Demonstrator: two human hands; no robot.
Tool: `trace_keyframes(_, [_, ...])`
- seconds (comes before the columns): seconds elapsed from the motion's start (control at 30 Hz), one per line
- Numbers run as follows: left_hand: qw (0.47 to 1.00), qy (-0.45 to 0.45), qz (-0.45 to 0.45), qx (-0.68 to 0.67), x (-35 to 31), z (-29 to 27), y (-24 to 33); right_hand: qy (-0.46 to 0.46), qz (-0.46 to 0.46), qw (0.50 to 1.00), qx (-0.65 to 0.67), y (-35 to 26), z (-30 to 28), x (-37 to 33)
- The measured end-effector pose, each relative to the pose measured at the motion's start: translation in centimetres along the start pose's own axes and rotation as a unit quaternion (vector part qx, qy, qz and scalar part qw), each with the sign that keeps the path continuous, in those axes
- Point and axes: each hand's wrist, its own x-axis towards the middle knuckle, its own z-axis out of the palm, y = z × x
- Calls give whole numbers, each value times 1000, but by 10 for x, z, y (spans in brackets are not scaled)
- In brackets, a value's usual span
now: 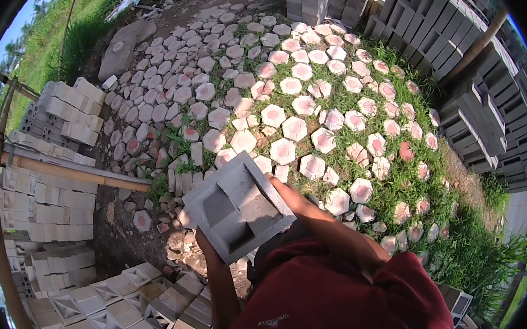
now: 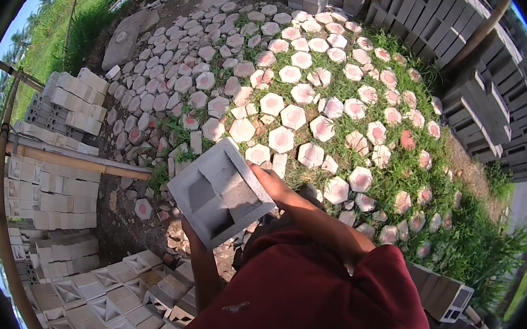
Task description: The person picks up concrete decorative blocks from a large stack and moves them one by one to a smaller stack nearby, carefully placing each one on top of the pile.
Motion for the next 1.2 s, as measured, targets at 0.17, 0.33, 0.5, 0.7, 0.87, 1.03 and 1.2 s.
trace_keyframes(0.17, [998, -47, -50, -15, 31, 68, -13, 56, -84, 993, 57, -39, -47, -21])
trace_keyframes(0.33, [992, -120, -37, 27, 61, 172, -17, 44, -115, 980, 155, -73, -123, -10])
trace_keyframes(0.5, [981, -178, -82, -1, 60, 278, -35, 111, -152, 964, 186, -125, -173, -37])
trace_keyframes(0.7, [972, -216, -57, 73, 97, 351, -80, 196, -185, 944, 189, -127, -255, -8])
trace_keyframes(0.87, [960, -233, -78, 134, 147, 407, -90, 253, -181, 928, 205, -157, -279, 20])
trace_keyframes(1.03, [936, -324, -120, 69, 237, 476, -100, 288, -200, 920, 176, -211, -310, 88])
trace_keyframes(1.2, [932, -313, -101, 150, 341, 573, -100, 336, -242, 901, 131, -271, -361, 186])
